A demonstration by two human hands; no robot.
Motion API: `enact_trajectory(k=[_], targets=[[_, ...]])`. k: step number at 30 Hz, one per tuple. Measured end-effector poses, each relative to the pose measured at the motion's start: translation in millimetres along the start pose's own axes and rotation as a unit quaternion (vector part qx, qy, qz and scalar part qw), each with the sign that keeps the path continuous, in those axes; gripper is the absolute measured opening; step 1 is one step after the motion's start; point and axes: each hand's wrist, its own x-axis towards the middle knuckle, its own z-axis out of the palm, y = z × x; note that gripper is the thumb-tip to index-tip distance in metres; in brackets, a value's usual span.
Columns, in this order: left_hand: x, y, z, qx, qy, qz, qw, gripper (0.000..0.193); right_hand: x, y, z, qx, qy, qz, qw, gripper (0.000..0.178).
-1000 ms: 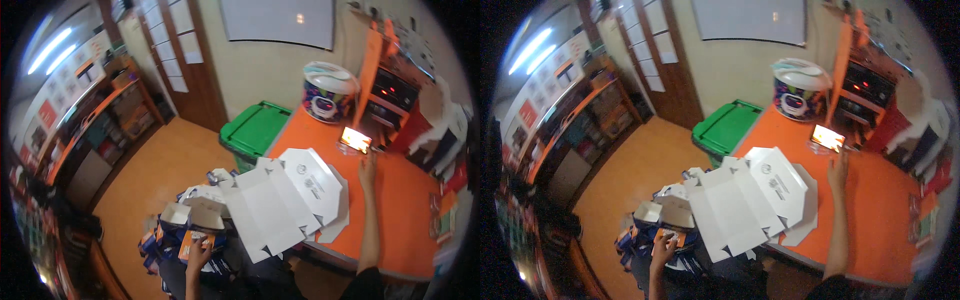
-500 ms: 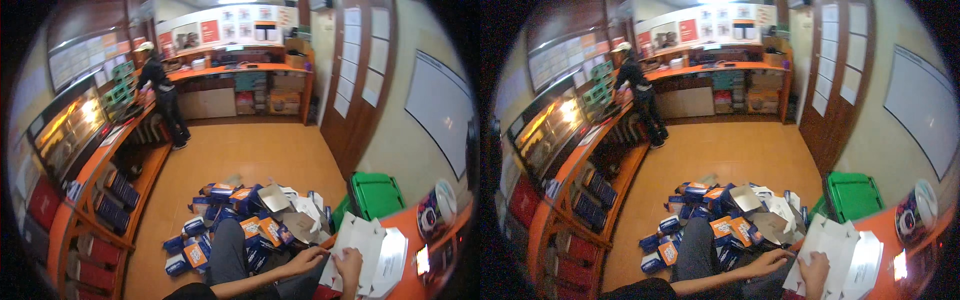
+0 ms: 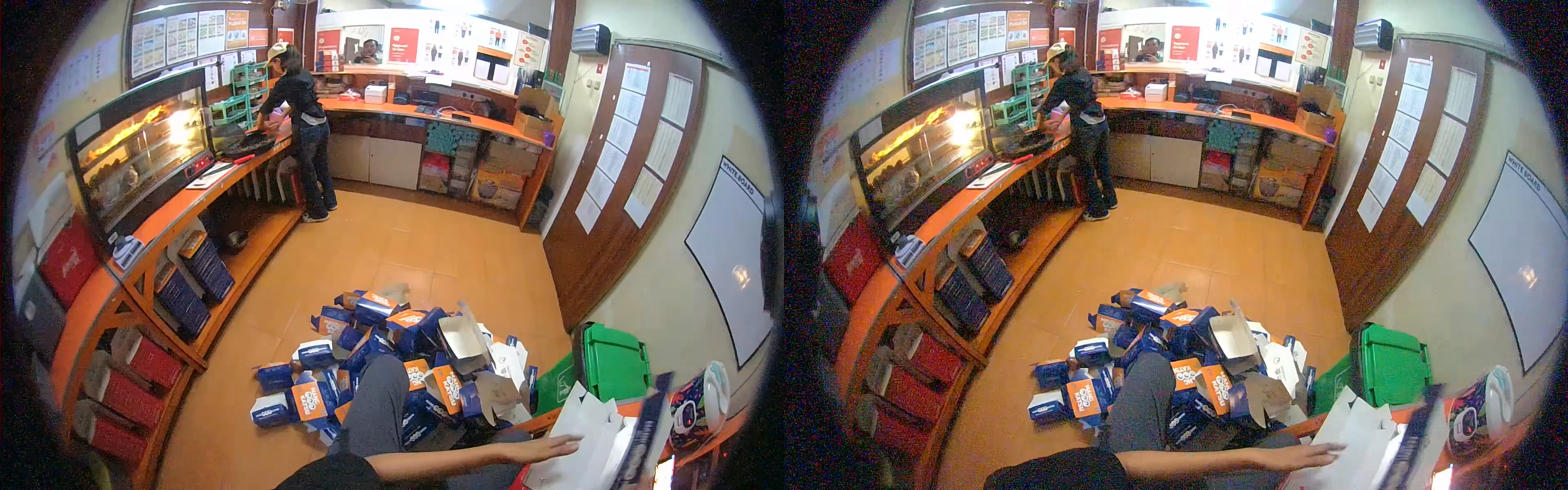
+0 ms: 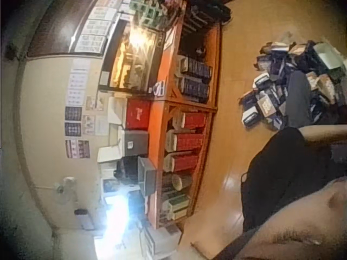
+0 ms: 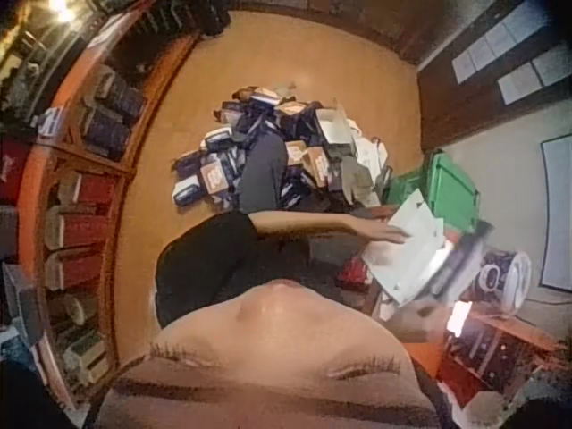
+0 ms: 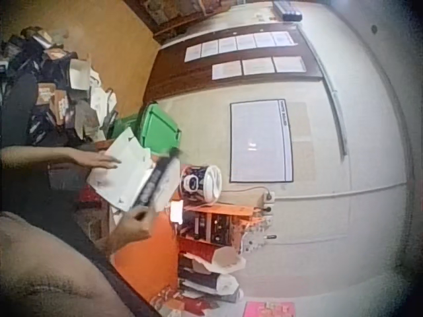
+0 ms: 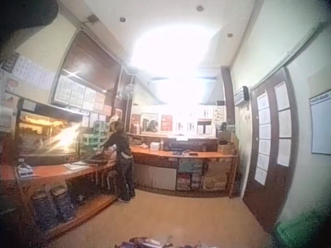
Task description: The person assembles cardboard food boxes by hand while seated on the floor, picking up flat cardboard sheets and folding them into boxes.
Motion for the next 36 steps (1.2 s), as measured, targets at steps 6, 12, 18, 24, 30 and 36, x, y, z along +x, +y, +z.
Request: enact_trajectory(k=[6, 12, 18, 24, 30, 36], targets=[[-39, 97, -17, -0.366, 0.063, 0.022, 0.928, 0.064, -24, -70, -13, 0.198, -0.273, -0.192, 0.922, 0.023], [-87, 70, -36, 0.003, 0.141, 0.287, 0.948, 0.042, 12, -95, 20, 0.228, -0.101, -0.241, 0.938, 0.033], [-131, 84, -68, 0.035, 0.249, 0.155, 0.955, 0.045, 14, -110, 28, 0.272, -0.105, -0.284, 0.913, 0.032], [-138, 95, -76, -0.053, 0.340, 0.254, 0.904, 0.057, 2, -127, 30, 0.391, -0.078, -0.252, 0.882, 0.029], [-134, 94, -56, 0.013, 0.367, 0.266, 0.891, 0.046, -8, -135, 35, 0.373, -0.114, -0.222, 0.893, 0.024], [-140, 105, -56, 0.215, 0.355, 0.284, 0.865, 0.047, 0, -129, 27, 0.369, -0.118, -0.265, 0.883, 0.034]])
